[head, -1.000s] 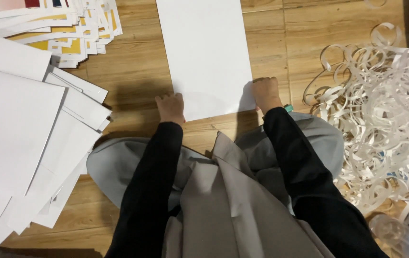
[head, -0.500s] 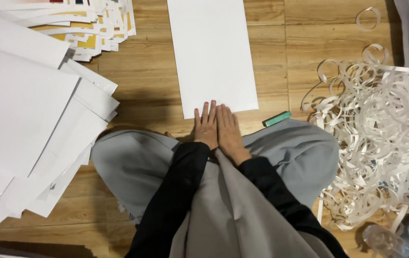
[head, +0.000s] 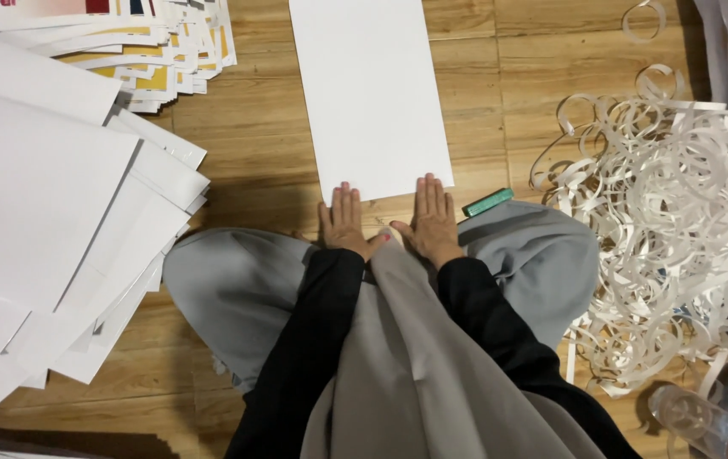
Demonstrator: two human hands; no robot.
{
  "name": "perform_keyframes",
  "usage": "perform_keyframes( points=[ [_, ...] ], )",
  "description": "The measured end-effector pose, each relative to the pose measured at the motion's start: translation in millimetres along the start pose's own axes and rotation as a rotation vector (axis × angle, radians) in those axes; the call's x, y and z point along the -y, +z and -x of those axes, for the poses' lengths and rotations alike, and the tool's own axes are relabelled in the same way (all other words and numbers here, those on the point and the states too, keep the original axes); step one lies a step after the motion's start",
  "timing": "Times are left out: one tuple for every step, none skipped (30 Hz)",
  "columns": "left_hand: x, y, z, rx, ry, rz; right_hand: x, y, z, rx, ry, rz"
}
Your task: The person, sitting on the floor, handles white paper sheets, applies a green glue stick to the edges, and presses the sheets together.
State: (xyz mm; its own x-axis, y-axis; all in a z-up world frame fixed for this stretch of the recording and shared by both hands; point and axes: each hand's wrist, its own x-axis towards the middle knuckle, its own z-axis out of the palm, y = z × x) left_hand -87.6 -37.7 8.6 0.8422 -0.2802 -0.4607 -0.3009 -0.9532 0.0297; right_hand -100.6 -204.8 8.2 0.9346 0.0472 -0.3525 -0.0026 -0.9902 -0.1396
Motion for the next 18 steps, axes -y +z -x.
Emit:
perform_keyframes(
  points=[
    [6,12,-2,-0.043,-0.054,0.019,-4,-4,1,0.055,0.06,0.004],
    [11,25,-4,-0.085,-0.109,0.038,-8,-9,3,0.11,0.12,0.007],
    [13,28,-4,-0.091,-0.11,0.041,-11,-6,3,0.104,0.119,0.011],
    [15,31,-3,-0.085,-0.174,0.003,-15,-4,2,0.109,0.153,0.011],
    [18,34,-3,-0.08,-0.24,-0.036,-18,-1,1,0.113,0.186,0.009],
    [18,31,0,-0.088,-0.243,-0.035,-20,0,1,0.105,0.183,0.01],
    [18,27,3,-0.083,-0.264,-0.019,-21,2,0,0.105,0.195,0.027],
    [19,24,6,-0.079,-0.285,-0.003,-21,4,-1,0.105,0.207,0.043],
    [20,21,7,-0.089,-0.283,-0.006,-26,2,-3,0.095,0.209,0.042],
    [21,19,7,-0.057,-0.271,0.003,-31,0,-5,0.112,0.166,0.018],
    [19,19,9,-0.019,-0.258,0.014,-37,0,-4,0.134,0.122,-0.003],
    [19,14,11,-0.023,-0.256,0.015,-51,-6,-8,0.131,0.125,-0.001],
    [18,11,13,-0.016,-0.256,-0.011,-67,-10,-10,0.139,0.042,-0.05],
    [17,7,14,-0.009,-0.257,-0.036,-82,-14,-13,0.147,-0.04,-0.098],
    [17,9,14,-0.008,-0.249,-0.037,-95,-15,-8,0.148,-0.032,-0.1],
    [18,10,14,-0.012,-0.247,0.002,-108,-17,-4,0.042,-0.015,0.0],
    [20,8,10,-0.025,-0.249,0.04,-121,-22,-4,-0.073,-0.003,0.102],
    [18,3,10,-0.033,-0.245,0.038,-130,-18,-4,-0.081,0.001,0.102]
  ],
)
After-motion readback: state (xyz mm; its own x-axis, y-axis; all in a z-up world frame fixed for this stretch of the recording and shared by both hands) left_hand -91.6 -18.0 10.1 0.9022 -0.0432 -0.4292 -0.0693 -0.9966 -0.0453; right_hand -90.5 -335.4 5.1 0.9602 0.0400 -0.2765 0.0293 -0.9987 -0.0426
